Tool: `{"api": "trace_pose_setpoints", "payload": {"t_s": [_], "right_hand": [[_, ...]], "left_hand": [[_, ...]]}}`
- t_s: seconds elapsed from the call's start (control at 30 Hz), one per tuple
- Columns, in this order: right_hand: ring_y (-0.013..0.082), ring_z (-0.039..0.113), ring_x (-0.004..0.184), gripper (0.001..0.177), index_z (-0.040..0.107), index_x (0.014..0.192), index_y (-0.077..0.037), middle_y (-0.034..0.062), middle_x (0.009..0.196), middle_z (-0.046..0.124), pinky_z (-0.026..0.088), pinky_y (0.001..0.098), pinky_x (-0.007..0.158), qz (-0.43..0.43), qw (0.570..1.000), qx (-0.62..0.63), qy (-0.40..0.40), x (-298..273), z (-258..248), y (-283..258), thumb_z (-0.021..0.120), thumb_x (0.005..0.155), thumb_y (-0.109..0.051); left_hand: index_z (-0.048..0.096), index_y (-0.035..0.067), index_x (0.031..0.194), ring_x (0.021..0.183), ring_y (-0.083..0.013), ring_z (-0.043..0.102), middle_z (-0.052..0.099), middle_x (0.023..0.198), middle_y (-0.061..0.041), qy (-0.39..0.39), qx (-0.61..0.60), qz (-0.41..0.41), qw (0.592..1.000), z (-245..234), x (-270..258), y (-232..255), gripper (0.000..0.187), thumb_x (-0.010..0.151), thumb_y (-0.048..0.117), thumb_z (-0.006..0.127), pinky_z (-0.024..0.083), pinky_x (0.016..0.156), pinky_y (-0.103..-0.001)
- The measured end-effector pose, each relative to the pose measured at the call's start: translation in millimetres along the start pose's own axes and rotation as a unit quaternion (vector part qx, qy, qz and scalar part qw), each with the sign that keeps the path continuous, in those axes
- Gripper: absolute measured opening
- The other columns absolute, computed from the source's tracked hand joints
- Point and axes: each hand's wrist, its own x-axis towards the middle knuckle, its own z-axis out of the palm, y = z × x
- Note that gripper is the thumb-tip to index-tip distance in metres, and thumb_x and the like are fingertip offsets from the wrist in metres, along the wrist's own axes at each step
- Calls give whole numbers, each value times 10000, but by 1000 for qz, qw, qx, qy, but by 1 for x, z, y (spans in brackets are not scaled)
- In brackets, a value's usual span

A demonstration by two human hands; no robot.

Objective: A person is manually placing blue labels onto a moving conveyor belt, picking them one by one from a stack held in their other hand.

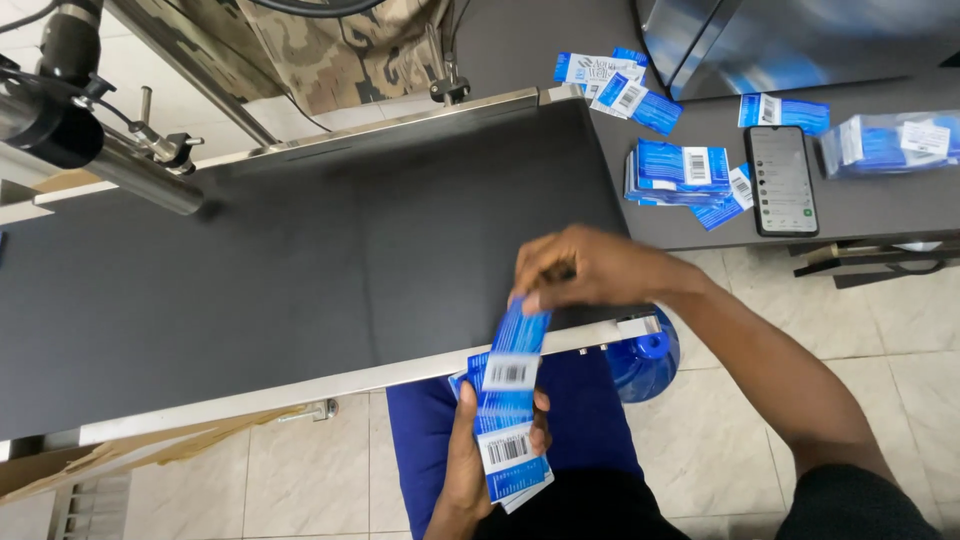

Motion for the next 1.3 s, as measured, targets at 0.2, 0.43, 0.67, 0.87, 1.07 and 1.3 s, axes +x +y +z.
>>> {"api": "trace_pose_setpoints", "payload": {"t_s": [0.2,0.43,0.67,0.87,1.07,1.3], "right_hand": [[143,725,940,270,752,1256,-149,28,1074,772,557,287,641,92,944,-31,317,34,-54,53,805,992,-153],[259,610,844,455,614,1444,-1,89,991,591,497,435,737,-10,831,-302,467,62,-77,103,812,1060,-143],[316,576,1165,249,799,1178,-51,101,1216,694,448,470,963,-180,827,-434,308,62,-45,76,656,1147,-252],[229,665,1087,292,801,1213,-108,61,1156,739,499,382,985,-142,945,-227,186,29,12,10,703,1040,-321],[273,611,1327,449,728,1372,-147,108,1409,649,475,426,1098,-160,964,-200,71,61,31,1,671,1029,-432],[387,269,1645,744,423,1684,-80,259,1750,342,142,610,1307,-292,796,-528,38,342,71,73,322,1167,-605]], "left_hand": [[510,-55,1561,706,-214,685,702,1038,-183,-11,-5,17,1000,6,1,7,889,1004,638,543,565,678,-315],[541,-56,1537,693,-212,684,704,1014,-176,-3,-3,29,1000,11,-4,11,872,1001,632,548,563,654,-311],[538,-50,1542,694,-222,692,704,1021,-177,2,-14,34,999,8,-2,11,861,1013,629,532,567,664,-316],[503,-42,1575,727,-216,687,707,1032,-171,1,-23,33,999,8,-4,11,892,996,635,548,563,705,-315],[543,-1,1503,766,-226,708,727,1070,-163,-2,-27,43,999,-1,-2,5,795,1031,638,516,579,733,-333],[516,21,1603,742,-226,734,731,1052,-149,15,-45,68,997,-13,-14,0,897,988,675,520,592,679,-316]]}}
